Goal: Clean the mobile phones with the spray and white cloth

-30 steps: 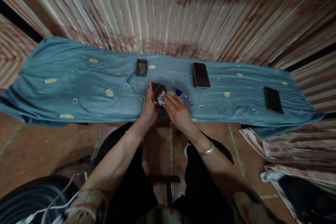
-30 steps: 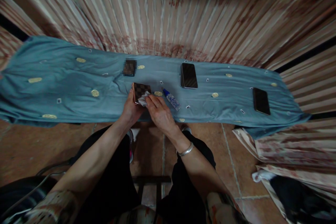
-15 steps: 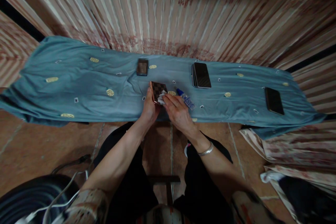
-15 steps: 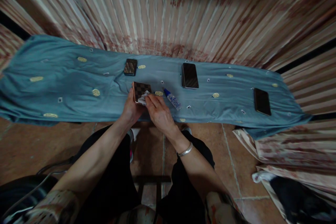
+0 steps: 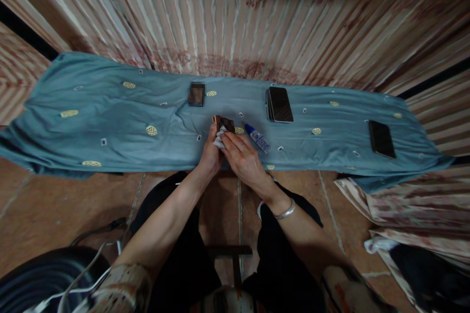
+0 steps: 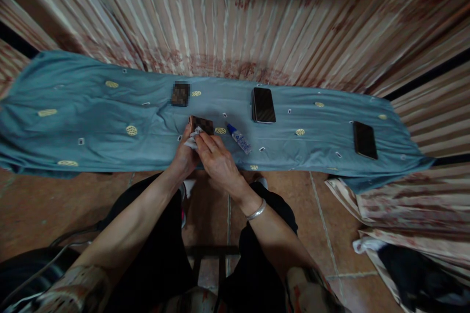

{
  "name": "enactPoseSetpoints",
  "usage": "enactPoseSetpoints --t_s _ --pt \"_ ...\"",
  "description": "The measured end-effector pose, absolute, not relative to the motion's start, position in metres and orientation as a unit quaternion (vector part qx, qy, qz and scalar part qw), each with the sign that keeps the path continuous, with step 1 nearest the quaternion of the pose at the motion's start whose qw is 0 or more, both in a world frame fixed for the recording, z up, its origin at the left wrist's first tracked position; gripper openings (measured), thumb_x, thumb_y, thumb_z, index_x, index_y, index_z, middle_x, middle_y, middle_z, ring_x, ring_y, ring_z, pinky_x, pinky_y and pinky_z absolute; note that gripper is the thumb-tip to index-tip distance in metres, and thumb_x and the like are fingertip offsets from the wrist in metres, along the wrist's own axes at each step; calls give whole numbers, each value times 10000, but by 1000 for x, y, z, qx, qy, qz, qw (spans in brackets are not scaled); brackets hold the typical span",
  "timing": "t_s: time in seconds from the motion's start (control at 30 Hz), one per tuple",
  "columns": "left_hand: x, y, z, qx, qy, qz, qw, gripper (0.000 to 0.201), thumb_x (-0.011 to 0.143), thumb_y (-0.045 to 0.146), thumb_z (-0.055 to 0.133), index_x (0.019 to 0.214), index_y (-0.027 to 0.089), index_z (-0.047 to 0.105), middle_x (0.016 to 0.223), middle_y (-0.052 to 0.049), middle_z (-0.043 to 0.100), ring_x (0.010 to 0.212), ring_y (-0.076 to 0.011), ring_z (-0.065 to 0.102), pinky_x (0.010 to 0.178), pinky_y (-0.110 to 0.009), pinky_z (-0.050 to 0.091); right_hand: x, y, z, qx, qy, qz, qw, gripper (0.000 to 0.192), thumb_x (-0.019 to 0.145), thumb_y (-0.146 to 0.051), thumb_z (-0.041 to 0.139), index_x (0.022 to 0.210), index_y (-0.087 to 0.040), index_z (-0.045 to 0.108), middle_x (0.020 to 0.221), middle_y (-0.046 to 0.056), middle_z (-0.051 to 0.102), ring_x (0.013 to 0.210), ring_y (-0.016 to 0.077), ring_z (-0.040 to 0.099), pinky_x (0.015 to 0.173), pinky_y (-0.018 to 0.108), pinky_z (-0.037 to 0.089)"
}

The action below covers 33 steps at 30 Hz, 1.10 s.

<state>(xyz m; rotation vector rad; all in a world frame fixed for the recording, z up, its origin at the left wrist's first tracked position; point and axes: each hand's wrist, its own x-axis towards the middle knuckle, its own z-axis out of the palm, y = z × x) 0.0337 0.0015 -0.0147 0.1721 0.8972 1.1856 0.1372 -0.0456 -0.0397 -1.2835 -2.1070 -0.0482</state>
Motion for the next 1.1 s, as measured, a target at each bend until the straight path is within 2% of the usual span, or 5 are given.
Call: enactPoseSetpoints --t_s 0.17,0.27,0.7,0.9,1.1 --pt "32 4 -22 113 401 547 726 288 1018 395 579 1128 174 728 855 -10 743 825 -140 708 871 -239 557 141 -43 -40 -500 -805 12 318 395 1079 -211 506 1444 -169 652 1407 152 707 1289 256 664 1191 466 523" --pt "31 4 -19 112 406 546 724 341 1054 400 504 1197 174 716 873 -18 760 837 -143 724 869 -243 564 145 -41 -43 -508 -801 5 317 377 1079 -233 521 1418 -164 669 1393 146 718 1275 249 672 1186 452 528" --pt "22 4 -3 116 406 522 741 447 1107 405 316 1102 188 707 946 -53 784 896 -182 745 856 -300 588 155 -37 -55 -513 -795 -15 323 353 1071 -247 544 1381 -175 697 1358 143 738 1247 254 689 1147 455 559" --pt "23 3 -7 120 402 528 738 411 1100 393 356 1119 190 713 946 -45 789 913 -177 747 902 -307 586 152 -39 -52 -512 -794 -24 327 340 1072 -229 529 1339 -137 719 1337 168 744 1213 264 703 1124 454 574" --pt "28 2 -27 137 398 537 731 279 1007 401 594 1025 158 729 862 -30 764 868 -146 726 888 -252 559 144 -42 -46 -515 -796 9 319 362 1058 -238 565 1386 -155 693 1366 170 727 1245 268 692 1157 459 548"
